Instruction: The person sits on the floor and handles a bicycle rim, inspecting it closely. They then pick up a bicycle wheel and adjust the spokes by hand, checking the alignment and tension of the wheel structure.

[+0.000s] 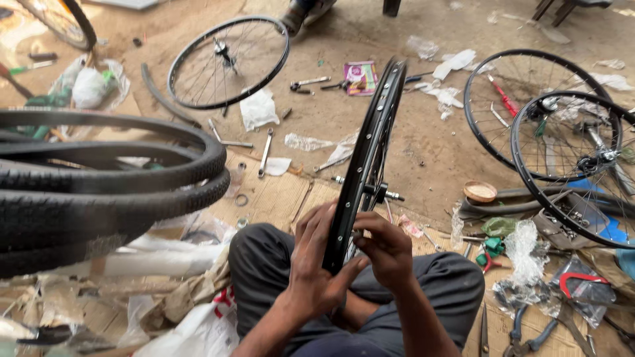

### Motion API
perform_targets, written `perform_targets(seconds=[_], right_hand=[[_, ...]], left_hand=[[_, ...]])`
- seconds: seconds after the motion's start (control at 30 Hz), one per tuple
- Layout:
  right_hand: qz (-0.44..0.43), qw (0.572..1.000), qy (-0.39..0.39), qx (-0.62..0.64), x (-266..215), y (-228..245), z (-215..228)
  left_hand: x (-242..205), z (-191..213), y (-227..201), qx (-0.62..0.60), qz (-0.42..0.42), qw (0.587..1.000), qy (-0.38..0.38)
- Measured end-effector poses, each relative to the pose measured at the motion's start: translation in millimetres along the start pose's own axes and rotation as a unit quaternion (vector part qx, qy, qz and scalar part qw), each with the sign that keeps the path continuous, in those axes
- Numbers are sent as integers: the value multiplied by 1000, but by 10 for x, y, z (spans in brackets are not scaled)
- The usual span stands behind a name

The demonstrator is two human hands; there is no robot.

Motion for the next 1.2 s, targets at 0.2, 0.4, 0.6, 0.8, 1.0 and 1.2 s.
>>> perform_targets(seconds=[0.2, 0.4, 0.6, 0.8, 1.0, 1.2], right_hand=[[-38, 993, 50, -98, 195, 86, -106], [385, 856, -76, -335, 184, 713, -486], [172, 965, 6, -200, 218, 559, -412], [117, 929, -152, -317, 90, 111, -76], [15, 962, 142, -234, 292, -89, -202], [-193, 966, 157, 75, 326, -77, -143]], left_hand=[[117, -35, -2, -3, -5, 1000, 6], [59, -92, 87, -21, 11, 1000, 13], [154, 25, 122, -15, 16, 1000, 14], [-2, -127, 81, -36, 15, 999, 12], [46, -35, 43, 13, 2, 1000, -1], [38, 25, 82, 5, 18, 1000, -4]])
Point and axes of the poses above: each hand's wrist, its own x-axis towards the middle knuckle, its own z-axis out of the back of the hand, y = z × x, the point moved 7 cm from there along x, towards the middle knuckle, and after that the axes turned 8 degrees about -y, right-handed, at the moved point
